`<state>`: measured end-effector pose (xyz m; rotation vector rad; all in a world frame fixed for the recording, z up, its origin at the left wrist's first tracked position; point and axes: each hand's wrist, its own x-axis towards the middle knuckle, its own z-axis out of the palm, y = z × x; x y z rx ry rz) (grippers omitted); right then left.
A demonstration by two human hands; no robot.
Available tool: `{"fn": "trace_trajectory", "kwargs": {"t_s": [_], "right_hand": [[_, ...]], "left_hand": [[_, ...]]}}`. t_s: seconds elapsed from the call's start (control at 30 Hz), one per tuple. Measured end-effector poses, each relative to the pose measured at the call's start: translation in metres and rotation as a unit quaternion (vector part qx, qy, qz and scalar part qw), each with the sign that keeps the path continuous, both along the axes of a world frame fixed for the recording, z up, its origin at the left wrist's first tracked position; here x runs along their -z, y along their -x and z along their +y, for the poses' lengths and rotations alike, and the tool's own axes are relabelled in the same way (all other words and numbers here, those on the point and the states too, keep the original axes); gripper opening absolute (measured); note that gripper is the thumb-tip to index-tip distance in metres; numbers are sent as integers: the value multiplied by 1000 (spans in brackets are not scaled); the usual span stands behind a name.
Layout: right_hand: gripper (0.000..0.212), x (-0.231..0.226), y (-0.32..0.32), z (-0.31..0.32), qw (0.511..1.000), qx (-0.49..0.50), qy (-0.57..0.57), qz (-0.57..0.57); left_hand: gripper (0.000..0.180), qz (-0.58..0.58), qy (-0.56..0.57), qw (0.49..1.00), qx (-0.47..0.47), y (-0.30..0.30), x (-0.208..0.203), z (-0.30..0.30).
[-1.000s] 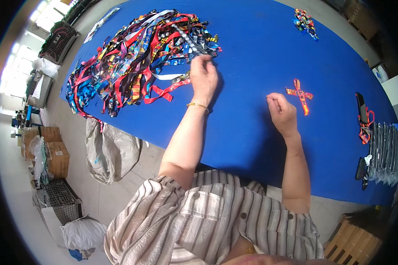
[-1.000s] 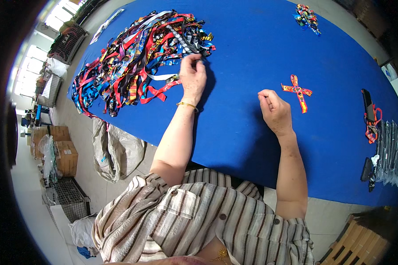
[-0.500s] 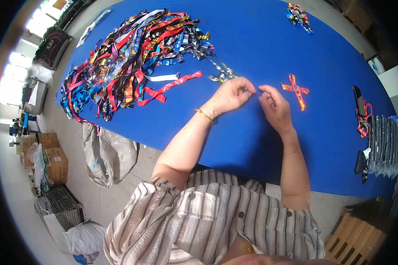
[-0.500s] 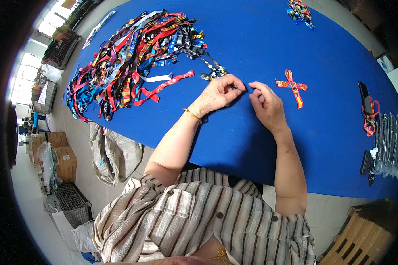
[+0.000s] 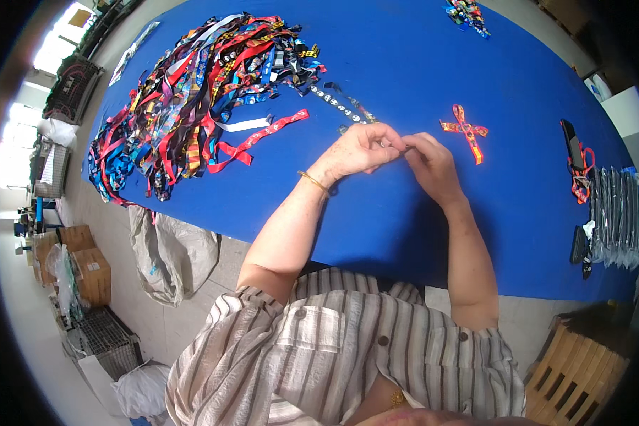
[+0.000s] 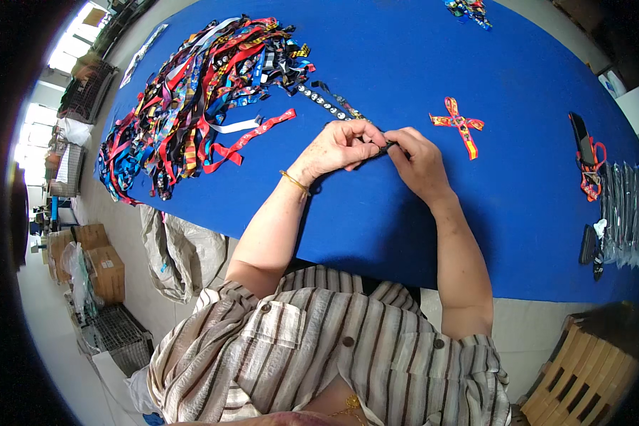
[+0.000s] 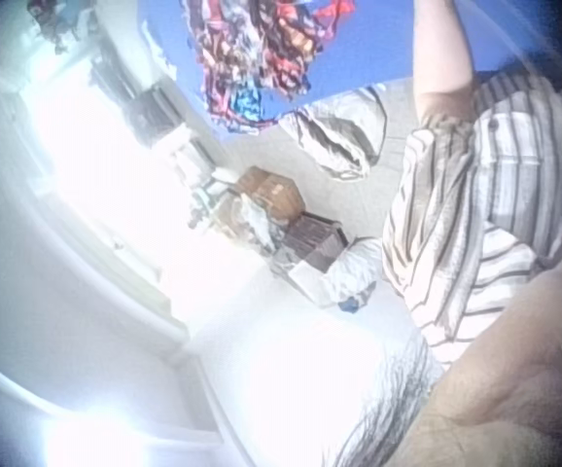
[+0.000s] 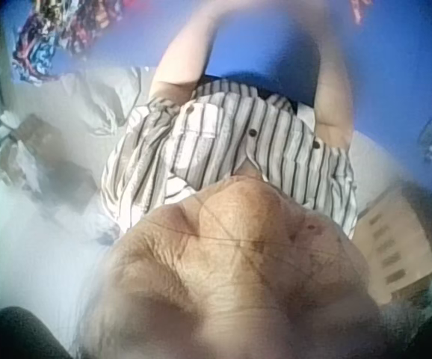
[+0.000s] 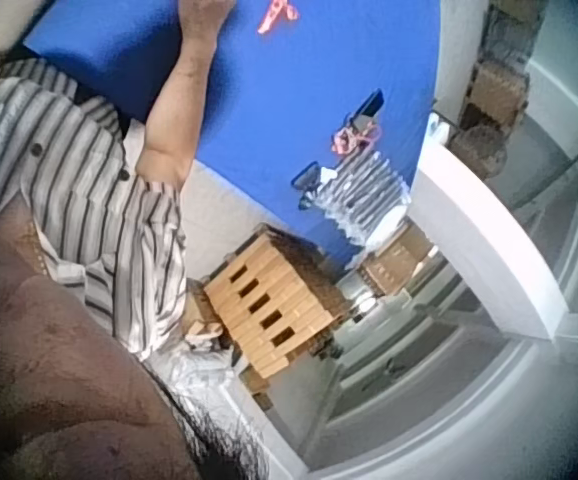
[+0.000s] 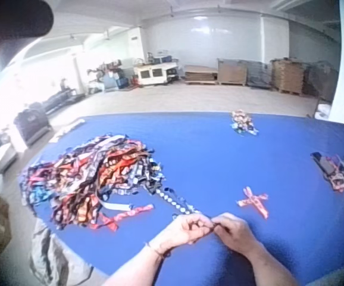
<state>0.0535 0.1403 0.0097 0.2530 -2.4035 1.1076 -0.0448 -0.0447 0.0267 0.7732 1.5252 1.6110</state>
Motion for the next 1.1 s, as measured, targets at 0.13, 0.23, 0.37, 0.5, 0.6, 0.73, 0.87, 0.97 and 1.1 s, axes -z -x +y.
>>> {"fn": "trace_trajectory", "kwargs": {"t_s": [0.13,0.23,0.37,0.5,0.6,0.73,0.87,0.97,1.1], "right_hand": [[15,-6,-5,-2,993,42,57,-92],[16,-9,-5,-3,989,56,95,-96],[18,-6,-4,-5,984,63,128,-105],[19,-6,-5,-3,981,75,146,-108],[19,-7,-4,-3,977,80,163,-112],[17,-5,-6,-1,974,98,175,-107],[21,-15,-3,-2,946,131,276,-108],[23,-20,-5,-1,927,143,329,-110],[23,-18,-7,9,917,85,359,-151]], "left_hand": [[13,6,21,1000,-17,8,2,-4],[23,15,27,999,-24,17,2,-15],[17,58,57,996,-23,26,6,-24],[9,70,122,990,-2,26,2,-25],[13,70,132,988,-28,28,-4,-29],[14,47,83,992,-81,30,-7,-31],[14,29,18,969,-245,46,10,-34],[16,148,17,935,-322,52,28,-25],[19,217,61,909,-351,55,35,-22]]}}
